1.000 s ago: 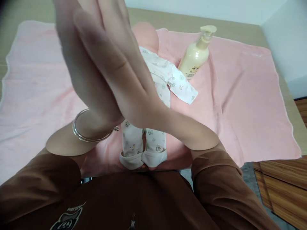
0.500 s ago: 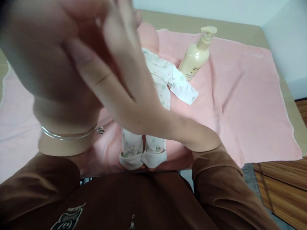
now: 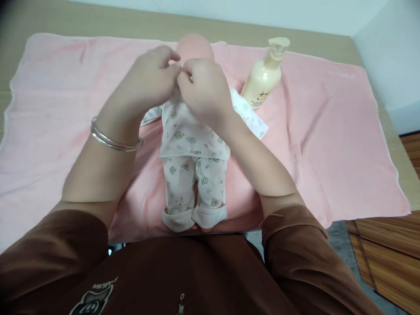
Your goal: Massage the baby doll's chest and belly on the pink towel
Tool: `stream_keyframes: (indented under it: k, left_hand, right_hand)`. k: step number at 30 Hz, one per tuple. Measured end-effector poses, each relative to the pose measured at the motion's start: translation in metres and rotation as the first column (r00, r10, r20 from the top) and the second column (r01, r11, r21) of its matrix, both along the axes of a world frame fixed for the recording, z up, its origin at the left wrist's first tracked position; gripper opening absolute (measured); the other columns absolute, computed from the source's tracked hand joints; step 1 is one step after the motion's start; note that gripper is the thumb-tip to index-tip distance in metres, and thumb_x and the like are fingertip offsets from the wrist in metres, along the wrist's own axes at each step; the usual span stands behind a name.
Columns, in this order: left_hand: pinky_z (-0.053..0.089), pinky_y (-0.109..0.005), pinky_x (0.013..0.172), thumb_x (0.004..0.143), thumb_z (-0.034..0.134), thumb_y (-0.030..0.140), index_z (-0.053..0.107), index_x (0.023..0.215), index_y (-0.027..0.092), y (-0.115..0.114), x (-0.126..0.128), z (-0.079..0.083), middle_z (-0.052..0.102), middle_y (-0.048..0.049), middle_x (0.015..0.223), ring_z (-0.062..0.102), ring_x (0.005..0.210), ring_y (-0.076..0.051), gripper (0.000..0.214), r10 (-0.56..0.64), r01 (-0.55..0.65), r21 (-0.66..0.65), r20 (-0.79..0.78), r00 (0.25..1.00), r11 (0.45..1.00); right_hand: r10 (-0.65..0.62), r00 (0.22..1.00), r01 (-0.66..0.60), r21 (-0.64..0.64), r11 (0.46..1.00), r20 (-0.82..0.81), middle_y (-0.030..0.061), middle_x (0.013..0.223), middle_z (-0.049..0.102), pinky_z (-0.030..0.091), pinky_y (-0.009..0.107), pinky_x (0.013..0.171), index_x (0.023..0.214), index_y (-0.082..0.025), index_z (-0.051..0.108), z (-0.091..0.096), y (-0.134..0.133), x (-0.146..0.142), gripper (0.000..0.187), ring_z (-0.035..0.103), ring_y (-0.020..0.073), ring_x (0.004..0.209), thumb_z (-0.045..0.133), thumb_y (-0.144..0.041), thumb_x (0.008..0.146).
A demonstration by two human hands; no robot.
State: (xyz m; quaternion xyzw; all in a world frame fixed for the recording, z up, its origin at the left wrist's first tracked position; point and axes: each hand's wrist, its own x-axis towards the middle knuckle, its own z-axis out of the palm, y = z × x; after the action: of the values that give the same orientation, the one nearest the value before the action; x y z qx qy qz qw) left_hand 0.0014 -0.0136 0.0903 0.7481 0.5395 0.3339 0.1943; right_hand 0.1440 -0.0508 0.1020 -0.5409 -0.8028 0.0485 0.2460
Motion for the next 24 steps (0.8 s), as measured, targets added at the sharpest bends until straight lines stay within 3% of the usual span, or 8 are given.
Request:
stream_keyframes:
  k: [4, 8, 12, 14, 17, 21, 24]
  left_hand:
    - [0.046, -0.043, 0.074, 0.086, 0.051, 0.018, 0.059, 0.085, 0.021, 0.006, 0.004, -0.019, 0.061, -0.0100, 0.087, 0.058, 0.083, -0.028, 0.008, 0.074, -0.087, -0.050, -0.221, 0.972, 0.995]
    - [0.041, -0.036, 0.060, 0.082, 0.051, 0.016, 0.049, 0.069, 0.021, 0.011, 0.010, -0.029, 0.057, -0.0081, 0.073, 0.051, 0.066, -0.022, 0.014, 0.077, -0.079, 0.003, -0.292, 0.953, 0.997]
    - [0.044, -0.043, 0.069, 0.089, 0.045, 0.023, 0.056, 0.082, 0.019, 0.012, 0.018, -0.041, 0.060, -0.0137, 0.087, 0.056, 0.079, -0.029, 0.014, 0.108, -0.097, 0.050, -0.320, 0.941, 0.994]
    - [0.044, -0.051, 0.081, 0.091, 0.042, 0.027, 0.060, 0.095, 0.017, 0.012, 0.019, -0.050, 0.060, -0.0175, 0.099, 0.056, 0.093, -0.036, 0.021, 0.130, -0.110, 0.080, -0.312, 0.941, 0.991]
    - [0.032, -0.060, 0.098, 0.093, 0.039, 0.038, 0.060, 0.106, 0.022, 0.014, 0.014, -0.064, 0.061, -0.0147, 0.106, 0.053, 0.104, -0.037, 0.029, 0.106, -0.073, 0.135, -0.252, 0.962, 0.988]
    - [0.035, -0.051, 0.100, 0.092, 0.041, 0.044, 0.056, 0.114, 0.024, 0.017, 0.005, -0.078, 0.059, -0.0099, 0.110, 0.050, 0.108, -0.030, 0.033, 0.054, -0.036, 0.169, -0.101, 0.993, 0.985]
    - [0.036, -0.043, 0.101, 0.091, 0.043, 0.040, 0.057, 0.114, 0.029, 0.017, 0.003, -0.084, 0.058, -0.0062, 0.115, 0.048, 0.112, -0.026, 0.029, 0.064, -0.063, 0.192, 0.003, 0.998, 0.979]
  right_hand:
    - [-0.011, 0.996, 0.013, 0.027, 1.000, -0.094, -0.0040, 0.094, 0.066, 0.050, 0.031, 0.084, 0.084, -0.034, 0.060, -0.028, 0.023, 0.003, 0.035, 0.059, 0.0206, 0.090, 0.030, -0.018, 0.082]
    - [-0.117, 0.993, 0.118, 0.087, 0.989, -0.018, -0.0030, 0.107, 0.062, 0.049, 0.031, 0.091, 0.094, -0.035, 0.059, -0.044, 0.037, 0.005, 0.036, 0.054, 0.0191, 0.104, 0.029, -0.019, 0.083]
    - [-0.203, 0.979, 0.200, 0.071, 0.977, 0.030, -0.0025, 0.113, 0.061, 0.047, 0.032, 0.096, 0.105, -0.033, 0.057, -0.054, 0.044, 0.007, 0.035, 0.050, 0.0183, 0.109, 0.031, -0.022, 0.085]
    - [-0.209, 0.976, 0.205, 0.068, 0.976, 0.058, -0.0021, 0.116, 0.060, 0.045, 0.033, 0.098, 0.109, -0.032, 0.056, -0.056, 0.044, 0.009, 0.035, 0.049, 0.0185, 0.111, 0.030, -0.023, 0.087]
    - [-0.210, 0.971, 0.204, 0.059, 0.977, 0.112, -0.0034, 0.118, 0.058, 0.044, 0.033, 0.099, 0.112, -0.035, 0.054, -0.057, 0.041, 0.014, 0.034, 0.046, 0.0201, 0.115, 0.028, -0.027, 0.091]
    - [-0.157, 0.986, 0.153, 0.067, 0.986, 0.061, 0.0002, 0.115, 0.057, 0.039, 0.025, 0.102, 0.113, -0.026, 0.052, -0.063, 0.041, 0.024, 0.027, 0.045, 0.0154, 0.110, 0.032, -0.034, 0.096]
    - [-0.177, 0.982, 0.175, 0.027, 0.984, 0.064, 0.0071, 0.117, 0.053, 0.037, 0.030, 0.103, 0.119, -0.017, 0.049, -0.065, 0.039, 0.025, 0.035, 0.045, 0.0180, 0.109, 0.030, -0.039, 0.099]
